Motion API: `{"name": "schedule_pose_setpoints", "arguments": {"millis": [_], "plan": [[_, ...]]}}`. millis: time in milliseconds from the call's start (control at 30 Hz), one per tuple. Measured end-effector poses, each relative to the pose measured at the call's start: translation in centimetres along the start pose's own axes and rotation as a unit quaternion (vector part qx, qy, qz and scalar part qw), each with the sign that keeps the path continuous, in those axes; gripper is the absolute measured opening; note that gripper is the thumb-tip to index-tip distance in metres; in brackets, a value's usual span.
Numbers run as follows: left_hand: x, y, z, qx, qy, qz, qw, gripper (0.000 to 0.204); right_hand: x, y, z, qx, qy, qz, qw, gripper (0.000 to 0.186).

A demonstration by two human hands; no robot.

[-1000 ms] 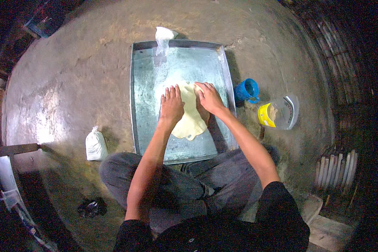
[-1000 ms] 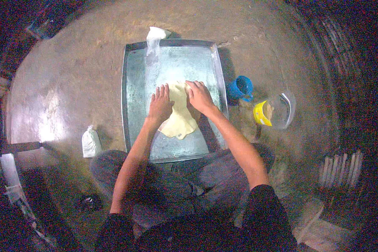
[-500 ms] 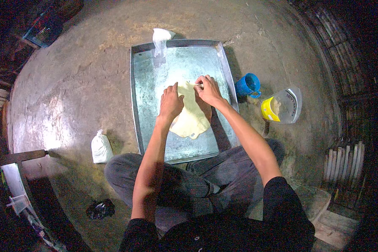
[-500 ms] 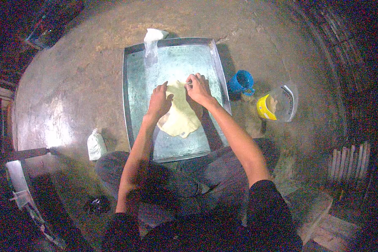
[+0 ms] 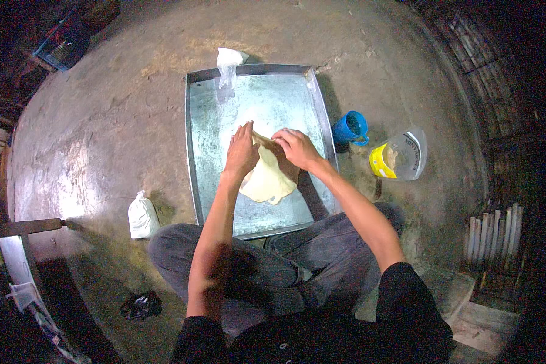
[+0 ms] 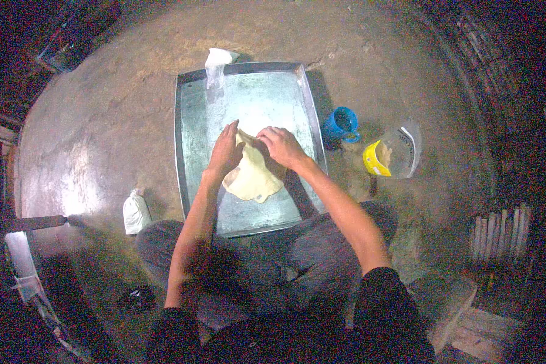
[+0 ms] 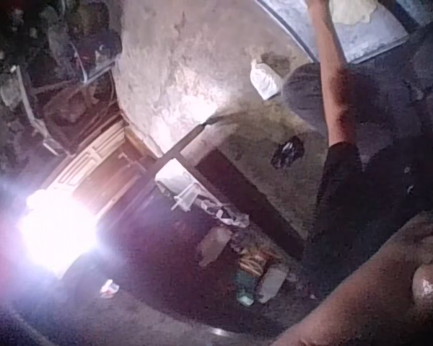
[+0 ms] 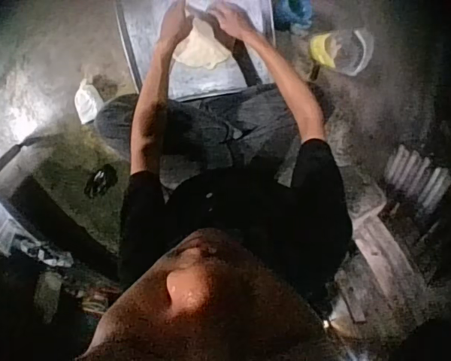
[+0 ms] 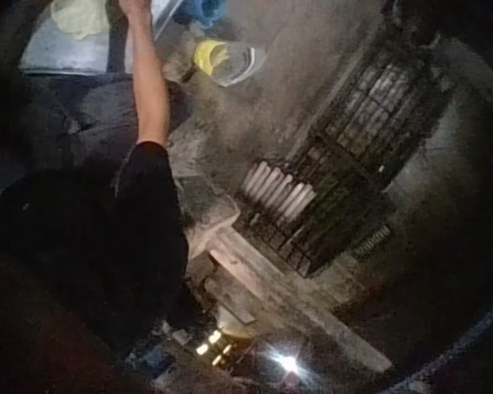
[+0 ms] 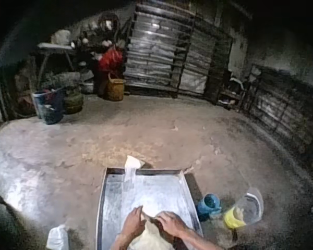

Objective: The person kneads a piece of dough in a metal tray by hand, flattening it against the tray and then rolling it into a log shape.

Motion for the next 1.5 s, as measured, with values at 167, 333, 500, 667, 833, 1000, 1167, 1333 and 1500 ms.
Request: {"name": "schedule_pose_setpoints", "arguments": {"millis": [167,333,500,667,833,1000,1167,1333,1500], "plan": [[0.8,0.2,-2.9,-0.041,-0.028,0.108,0.993,0.034,0.1,-3.5,-0.7,-0.025,-0.006,-0.029,0.999,0.016],[1.7,-0.3,-3.5,-0.060,0.032,0.079,0.995,0.020,-0.4,-3.5,-0.9,-0.041,0.001,0.002,0.999,0.032],[1.0,-1.1,-3.0,-0.093,0.084,0.094,0.988,0.019,-2.1,-4.6,-1.2,0.008,-0.027,0.025,0.999,0.033],[0.8,-2.0,-4.3,-0.124,0.016,0.068,0.990,0.015,-2.3,-5.5,-1.7,-0.068,0.023,0.017,0.997,0.048],[0.4,-1.9,-1.6,-0.146,0.065,-0.015,0.987,0.041,-2.3,-3.3,0.3,-0.078,-0.028,0.010,0.997,0.047],[0.5,-1.7,-1.9,-0.088,0.011,0.082,0.993,0.045,-2.2,-3.1,-0.9,-0.123,-0.038,0.073,0.989,0.044],[0.9,-1.6,-3.3,-0.085,0.064,0.090,0.990,0.037,-1.9,-3.7,0.7,-0.103,-0.059,0.054,0.991,0.031],[1.2,-3.2,-1.5,-0.149,0.038,0.072,0.986,0.032,-2.4,-5.5,3.7,-0.027,-0.071,-0.031,0.997,0.020],[1.0,-4.5,-4.4,-0.115,0.032,0.123,0.985,0.037,-3.6,-7.3,1.0,-0.085,0.009,-0.011,0.996,0.032]]}}
Point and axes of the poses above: each hand's wrist, its own y-axis towards the middle knuckle, its own x-axis out of the back of the hand, z = x × y, the point moved 4 cm from there along y, towards the middle knuckle, and after that the axes turned 4 degrees about -y, right-handed, at the moved point
